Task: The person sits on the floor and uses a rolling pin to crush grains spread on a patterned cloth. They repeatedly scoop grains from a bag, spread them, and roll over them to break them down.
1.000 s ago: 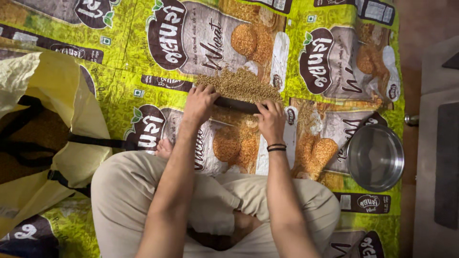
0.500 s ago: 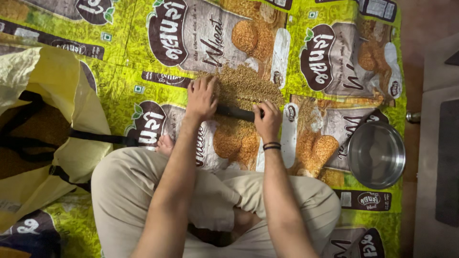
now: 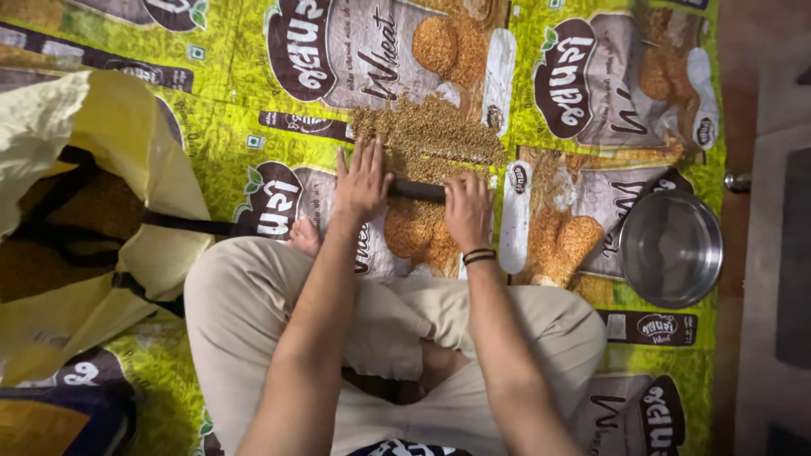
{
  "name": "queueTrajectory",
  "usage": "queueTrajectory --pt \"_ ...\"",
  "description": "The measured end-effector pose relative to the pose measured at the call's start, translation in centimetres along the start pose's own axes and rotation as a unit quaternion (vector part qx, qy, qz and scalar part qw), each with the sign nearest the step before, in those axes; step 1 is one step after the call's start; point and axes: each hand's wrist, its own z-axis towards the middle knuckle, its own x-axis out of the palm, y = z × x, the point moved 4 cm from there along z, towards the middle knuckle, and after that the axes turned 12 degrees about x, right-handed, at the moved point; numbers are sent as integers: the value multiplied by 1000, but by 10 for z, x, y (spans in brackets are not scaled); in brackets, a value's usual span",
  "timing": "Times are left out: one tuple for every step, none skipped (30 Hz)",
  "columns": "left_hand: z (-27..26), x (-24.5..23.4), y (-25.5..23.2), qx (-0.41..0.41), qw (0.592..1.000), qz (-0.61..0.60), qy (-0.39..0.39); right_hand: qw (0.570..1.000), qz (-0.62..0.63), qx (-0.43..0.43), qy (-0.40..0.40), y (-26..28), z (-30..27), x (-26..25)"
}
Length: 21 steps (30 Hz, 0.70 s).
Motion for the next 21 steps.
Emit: queueTrajectory --pt "-5 0 -4 0 1000 11 24 998 -50 -8 29 3 -3 -1" --pt "-10 -2 -8 -2 999 20 48 998 -48 -24 40 5 -8 -3" --pt "-15 -5 -11 -3 997 37 74 997 -46 -40 51 8 -13 -4" --pt "-22 -8 -15 -4 993 53 102 995 -46 -54 64 8 -22 -5" --pt "-28 -10 -19 -6 989 68 130 994 -55 -66 61 9 -30 -5" --pt "-30 -14 -24 -8 986 78 147 993 -64 -78 57 13 -36 -3" --pt "-30 -17 -31 -10 982 89 163 992 -74 -89 53 15 -42 -4" --pt "-33 -19 -38 -14 978 99 183 992 -67 -66 83 14 -51 -5" --pt "-38 -23 -45 -24 977 94 188 991 -60 -42 112 14 -60 -7" --pt "-44 -27 -53 -33 977 88 193 988 -53 -19 142 15 -66 -10" --pt "-47 -31 -59 -42 976 82 199 983 -59 -3 171 16 -70 -14" --pt "-50 -34 -65 -50 971 90 215 977 -66 13 203 16 -77 -17" --pt "-52 -36 -69 -59 966 97 230 969 -72 30 234 16 -80 -17" --pt "-54 -38 -72 -67 961 105 247 967 -89 23 238 19 -79 -13" --pt "-55 -41 -74 -67 964 97 238 964 -106 17 242 22 -77 -7" --pt "-58 -42 -75 -66 966 89 232 961 -121 11 249 22 -79 -1" --pt "-59 -42 -75 -66 968 81 226 964 -110 13 240 19 -79 2" --pt "-57 -42 -74 -65 972 63 215 968 -98 15 232 17 -77 6" --pt "-56 -41 -71 -65 976 44 203 971 -87 18 222 13 -73 11" --pt "-51 -38 -69 -67 980 24 188 974 -83 15 208 9 -67 15" --pt "-44 -35 -66 -63 983 10 170 978 -79 13 194 6 -60 20"
